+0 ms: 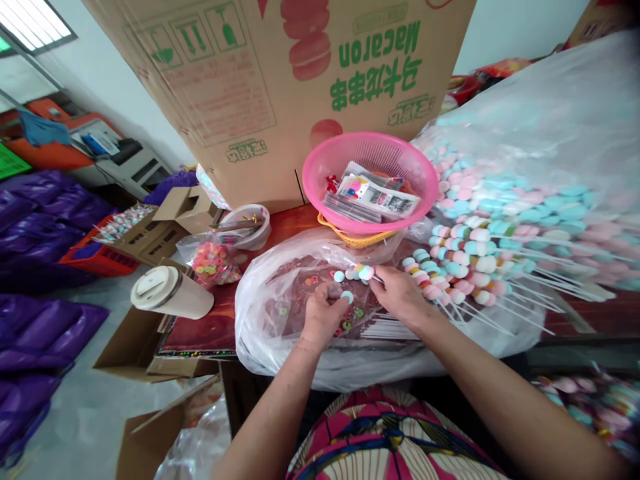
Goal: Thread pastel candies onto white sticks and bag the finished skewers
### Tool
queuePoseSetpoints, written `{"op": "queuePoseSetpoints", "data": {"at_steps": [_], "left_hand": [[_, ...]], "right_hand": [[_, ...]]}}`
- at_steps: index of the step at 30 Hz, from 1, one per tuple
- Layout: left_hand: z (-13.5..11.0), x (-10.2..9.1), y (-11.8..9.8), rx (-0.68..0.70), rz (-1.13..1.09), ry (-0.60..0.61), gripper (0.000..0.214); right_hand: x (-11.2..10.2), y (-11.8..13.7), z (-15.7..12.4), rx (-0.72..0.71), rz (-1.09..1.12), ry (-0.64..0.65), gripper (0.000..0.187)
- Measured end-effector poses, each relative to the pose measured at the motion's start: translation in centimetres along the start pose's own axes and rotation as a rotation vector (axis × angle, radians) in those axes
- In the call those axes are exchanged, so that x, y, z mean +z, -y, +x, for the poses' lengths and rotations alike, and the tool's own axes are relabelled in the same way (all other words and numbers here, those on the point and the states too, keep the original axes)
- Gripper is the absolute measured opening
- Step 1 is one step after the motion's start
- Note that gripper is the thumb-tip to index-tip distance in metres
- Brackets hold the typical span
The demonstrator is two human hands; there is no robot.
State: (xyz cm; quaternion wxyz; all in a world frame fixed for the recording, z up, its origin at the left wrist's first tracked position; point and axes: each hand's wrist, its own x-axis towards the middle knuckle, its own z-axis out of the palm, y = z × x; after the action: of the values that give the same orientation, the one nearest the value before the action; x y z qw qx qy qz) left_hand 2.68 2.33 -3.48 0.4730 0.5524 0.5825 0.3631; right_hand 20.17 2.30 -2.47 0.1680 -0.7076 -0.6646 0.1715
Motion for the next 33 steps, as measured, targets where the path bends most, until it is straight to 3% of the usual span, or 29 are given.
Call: {"op": "queuePoseSetpoints", "data": {"at_steps": [3,5,7,12,16,21,23,26,30,33], "left_hand": [[-0.8,-0.8,-0.6,-0.208,-0.309,0.064,0.025],[-1.2,-1.0,-1.1,-0.26,-0.418,0.078,0.027],[-1.3,-0.9,-1.5,-0.247,-0.493,0.076,0.031],[-1.4,0.2,-2.0,-0.174,-0.629,0.052,0.033],[-2.1,0.4,-2.6,-0.094,-0.635,0.059,0.028],[-3.0,-0.2,-2.6,-0.038,-0.643,0.113,0.031],[-2.9,-0.4,-2.6,-0.029,-0.627,0.149,0.033],[-2.5,-0.6,-2.5,-0.07,-0.633,0.083,0.034],[-2.0,-1.0,-2.6,-0.177,-0.698,-0.039,0.04],[-1.8,-1.2,-2.5,-0.166,-0.694,-0.067,0.038]], "right_hand": [[0.3,0.6,1.0,-0.019,0.008,0.033,0.016],[0.2,0.9,0.4,-0.039,0.016,0.058,0.015],[-0.3,1.1,-0.9,-0.062,0.112,0.088,0.018],[-1.0,2.8,-3.1,-0.024,0.809,0.124,0.025],[-0.8,4.3,-3.4,0.112,1.051,0.102,0.026],[-0.5,5.6,-3.6,0.282,1.297,0.178,0.034],[-0.5,5.6,-3.7,0.294,1.299,0.181,0.035],[-1.0,5.0,-4.2,0.239,1.177,0.17,0.032],[-2.4,3.5,-6.1,-0.022,0.708,0.107,0.03],[-2.5,2.9,-7.5,-0.166,0.396,0.068,0.034]]}}
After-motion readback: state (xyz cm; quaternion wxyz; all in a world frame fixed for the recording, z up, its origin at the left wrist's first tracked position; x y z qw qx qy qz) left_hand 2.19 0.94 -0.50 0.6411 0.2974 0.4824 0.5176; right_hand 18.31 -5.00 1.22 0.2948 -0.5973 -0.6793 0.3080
